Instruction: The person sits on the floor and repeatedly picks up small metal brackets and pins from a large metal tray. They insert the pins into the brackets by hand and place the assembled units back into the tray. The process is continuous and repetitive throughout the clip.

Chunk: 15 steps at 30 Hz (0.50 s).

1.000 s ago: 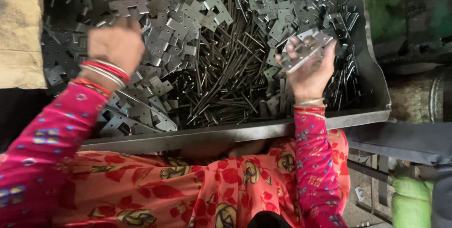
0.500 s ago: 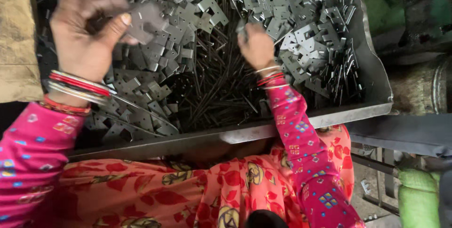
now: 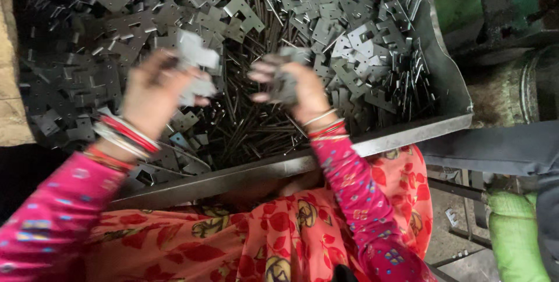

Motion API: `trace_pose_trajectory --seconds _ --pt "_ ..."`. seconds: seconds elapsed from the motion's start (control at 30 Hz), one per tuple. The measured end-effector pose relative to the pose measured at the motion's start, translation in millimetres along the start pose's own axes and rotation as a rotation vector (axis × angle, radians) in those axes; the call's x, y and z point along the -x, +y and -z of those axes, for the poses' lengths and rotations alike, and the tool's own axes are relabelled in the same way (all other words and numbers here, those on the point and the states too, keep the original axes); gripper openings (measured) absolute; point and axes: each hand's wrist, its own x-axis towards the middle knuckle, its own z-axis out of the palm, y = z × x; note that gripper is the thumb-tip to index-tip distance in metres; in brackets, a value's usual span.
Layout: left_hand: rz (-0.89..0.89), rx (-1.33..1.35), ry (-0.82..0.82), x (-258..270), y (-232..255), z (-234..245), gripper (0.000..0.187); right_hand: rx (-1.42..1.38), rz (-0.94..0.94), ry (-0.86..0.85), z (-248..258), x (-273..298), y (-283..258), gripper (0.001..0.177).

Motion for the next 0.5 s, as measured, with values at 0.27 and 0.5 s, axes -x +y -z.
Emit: trace_pose_trajectory --seconds 0.27,0.5 --pt "-0.299 -0.759 0.039 29.8 -43.6 -41.8 0.052 0.663 0.229 -0.154 -66.5 26.2 39.2 0.063" --pt "-0.497 -0.969 0.304 18.8 3.1 15.0 0.033 2.129 0.449 0.578 38.9 -8.1 -39.3 0.051"
